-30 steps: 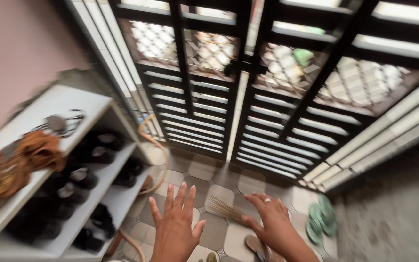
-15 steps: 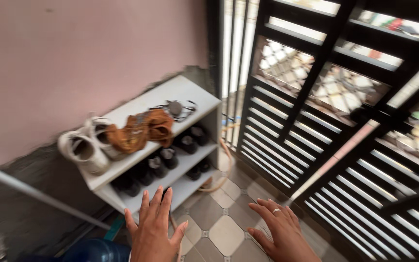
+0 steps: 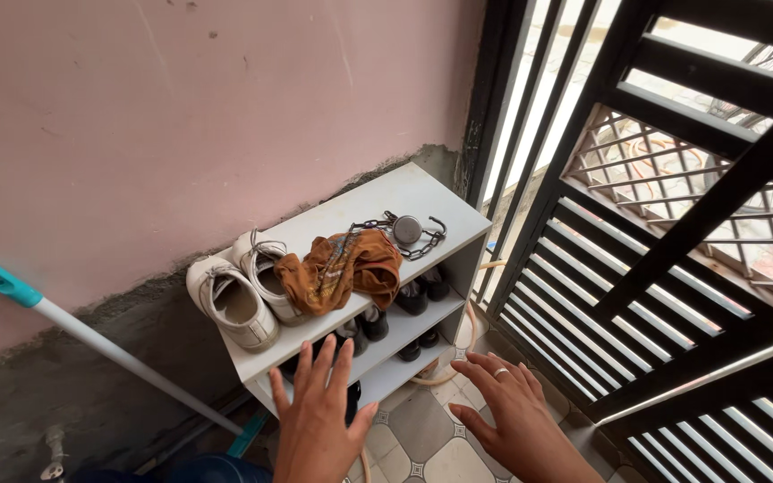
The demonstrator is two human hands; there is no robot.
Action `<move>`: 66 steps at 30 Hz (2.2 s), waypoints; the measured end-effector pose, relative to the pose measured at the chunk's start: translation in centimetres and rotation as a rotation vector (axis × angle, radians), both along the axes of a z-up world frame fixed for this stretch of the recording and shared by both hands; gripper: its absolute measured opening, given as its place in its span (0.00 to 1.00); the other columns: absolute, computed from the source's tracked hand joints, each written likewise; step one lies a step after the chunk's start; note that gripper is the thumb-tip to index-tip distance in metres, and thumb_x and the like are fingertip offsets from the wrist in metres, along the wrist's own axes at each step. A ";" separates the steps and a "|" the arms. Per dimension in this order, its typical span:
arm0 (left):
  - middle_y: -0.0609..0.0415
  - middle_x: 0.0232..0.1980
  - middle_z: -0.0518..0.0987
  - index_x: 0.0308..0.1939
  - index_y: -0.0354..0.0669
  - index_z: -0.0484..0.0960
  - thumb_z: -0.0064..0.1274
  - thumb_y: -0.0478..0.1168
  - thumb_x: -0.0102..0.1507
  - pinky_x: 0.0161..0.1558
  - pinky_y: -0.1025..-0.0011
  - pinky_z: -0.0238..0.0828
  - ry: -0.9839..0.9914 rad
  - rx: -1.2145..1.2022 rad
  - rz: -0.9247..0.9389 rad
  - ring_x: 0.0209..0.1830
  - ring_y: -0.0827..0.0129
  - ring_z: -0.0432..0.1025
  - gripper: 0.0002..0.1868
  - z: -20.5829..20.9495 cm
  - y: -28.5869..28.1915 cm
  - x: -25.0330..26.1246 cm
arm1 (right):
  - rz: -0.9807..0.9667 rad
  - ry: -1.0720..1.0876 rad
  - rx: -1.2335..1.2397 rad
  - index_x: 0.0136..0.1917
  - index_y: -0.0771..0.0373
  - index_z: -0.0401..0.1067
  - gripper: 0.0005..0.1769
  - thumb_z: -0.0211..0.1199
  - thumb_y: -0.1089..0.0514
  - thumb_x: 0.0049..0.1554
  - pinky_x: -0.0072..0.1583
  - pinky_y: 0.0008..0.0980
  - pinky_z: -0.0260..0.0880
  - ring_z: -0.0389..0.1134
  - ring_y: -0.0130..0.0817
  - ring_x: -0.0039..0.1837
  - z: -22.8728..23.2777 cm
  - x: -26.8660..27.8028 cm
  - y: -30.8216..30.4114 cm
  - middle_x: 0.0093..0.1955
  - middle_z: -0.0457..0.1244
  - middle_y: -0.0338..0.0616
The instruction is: The person removes various shoes from a white shoe rack and places them on the tiled floor. They handle white sneakers, black shoes, and sandals, arranging them in a line on the floor.
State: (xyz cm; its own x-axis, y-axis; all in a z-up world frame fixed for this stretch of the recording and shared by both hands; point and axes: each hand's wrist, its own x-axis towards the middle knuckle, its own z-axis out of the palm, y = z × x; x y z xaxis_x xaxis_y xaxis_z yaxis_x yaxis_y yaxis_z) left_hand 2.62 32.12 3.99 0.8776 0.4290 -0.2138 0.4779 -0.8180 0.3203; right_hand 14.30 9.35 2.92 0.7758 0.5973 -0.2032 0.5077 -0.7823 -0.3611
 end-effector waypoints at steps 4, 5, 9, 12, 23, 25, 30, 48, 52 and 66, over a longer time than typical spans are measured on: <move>0.53 0.83 0.49 0.80 0.58 0.51 0.61 0.54 0.58 0.77 0.43 0.23 -0.183 -0.067 -0.018 0.83 0.58 0.36 0.50 -0.5 0.7 2.9 | 0.008 -0.009 0.034 0.78 0.40 0.59 0.36 0.58 0.36 0.59 0.79 0.50 0.39 0.47 0.40 0.81 0.3 1.6 2.2 0.80 0.52 0.41; 0.53 0.83 0.50 0.80 0.56 0.52 0.62 0.54 0.58 0.77 0.45 0.25 -0.224 -0.107 -0.040 0.83 0.58 0.37 0.50 -0.9 0.9 4.2 | 0.001 0.013 0.037 0.78 0.40 0.59 0.36 0.59 0.37 0.59 0.78 0.49 0.41 0.47 0.40 0.81 0.3 2.6 2.7 0.80 0.52 0.40; 0.51 0.83 0.50 0.80 0.54 0.52 0.63 0.51 0.59 0.76 0.46 0.29 -0.265 -0.212 -0.090 0.83 0.54 0.38 0.50 -2.6 1.5 8.3 | 0.082 -0.021 0.151 0.76 0.46 0.62 0.35 0.62 0.40 0.58 0.76 0.47 0.49 0.52 0.44 0.79 -0.2 6.3 5.2 0.76 0.54 0.44; 0.51 0.84 0.47 0.81 0.56 0.50 0.63 0.51 0.61 0.76 0.45 0.28 -0.126 -0.265 -0.098 0.82 0.53 0.36 0.50 -3.7 2.3 11.7 | 0.078 0.037 0.132 0.75 0.47 0.62 0.34 0.63 0.41 0.58 0.75 0.46 0.52 0.54 0.44 0.78 -0.7 9.6 7.3 0.76 0.55 0.43; 0.48 0.82 0.46 0.78 0.53 0.50 0.66 0.48 0.58 0.77 0.43 0.31 -0.115 -0.066 0.073 0.83 0.50 0.36 0.51 -5.2 7.1 27.4 | 0.255 0.016 0.042 0.75 0.49 0.57 0.37 0.66 0.44 0.57 0.73 0.51 0.53 0.53 0.48 0.77 -1.0 26.6 14.3 0.76 0.54 0.47; 0.46 0.82 0.47 0.78 0.53 0.51 0.66 0.46 0.58 0.75 0.42 0.32 -0.103 -0.024 0.064 0.82 0.48 0.38 0.50 -5.8 7.8 30.1 | 0.279 0.003 0.039 0.76 0.49 0.55 0.39 0.67 0.44 0.56 0.73 0.51 0.54 0.52 0.48 0.78 -1.3 29.2 15.4 0.77 0.53 0.47; 0.44 0.58 0.78 0.61 0.40 0.77 0.52 0.34 0.66 0.63 0.53 0.69 -0.256 0.151 0.118 0.61 0.54 0.73 0.18 -10.6 10.5 33.9 | 0.315 0.034 -0.059 0.77 0.43 0.53 0.43 0.71 0.45 0.54 0.74 0.52 0.54 0.49 0.48 0.80 -1.9 34.4 18.2 0.80 0.48 0.47; 0.47 0.45 0.75 0.45 0.34 0.77 0.46 0.24 0.64 0.35 0.70 0.77 -1.285 0.324 0.814 0.33 0.66 0.78 0.08 1.1 14.0 25.7 | 0.541 -0.161 -0.436 0.82 0.58 0.34 0.57 0.68 0.57 0.52 0.73 0.67 0.53 0.41 0.61 0.82 -7.8 35.6 27.2 0.84 0.38 0.54; 0.47 0.44 0.75 0.45 0.33 0.77 0.47 0.23 0.64 0.34 0.73 0.77 -1.274 0.358 0.844 0.34 0.68 0.78 0.08 1.2 13.6 24.8 | 0.526 -0.157 -0.445 0.82 0.61 0.44 0.52 0.67 0.58 0.51 0.63 0.48 0.73 0.61 0.50 0.71 -8.4 35.9 29.0 0.76 0.53 0.51; 0.49 0.43 0.79 0.49 0.38 0.78 0.54 0.34 0.61 0.36 0.69 0.78 -0.943 0.048 0.742 0.35 0.65 0.79 0.12 -3.1 12.1 25.4 | 0.249 -0.115 -0.107 0.48 0.58 0.79 0.17 0.68 0.46 0.51 0.54 0.42 0.75 0.74 0.43 0.50 -10.7 43.4 28.1 0.45 0.73 0.46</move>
State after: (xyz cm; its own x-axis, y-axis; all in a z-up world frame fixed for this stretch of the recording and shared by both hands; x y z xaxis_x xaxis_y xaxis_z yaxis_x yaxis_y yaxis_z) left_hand 27.98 44.20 0.92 0.2157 0.8863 0.4098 0.4315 -0.4630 0.7742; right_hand 57.67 37.41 -7.83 0.6299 0.7518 -0.1948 0.7213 -0.6593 -0.2122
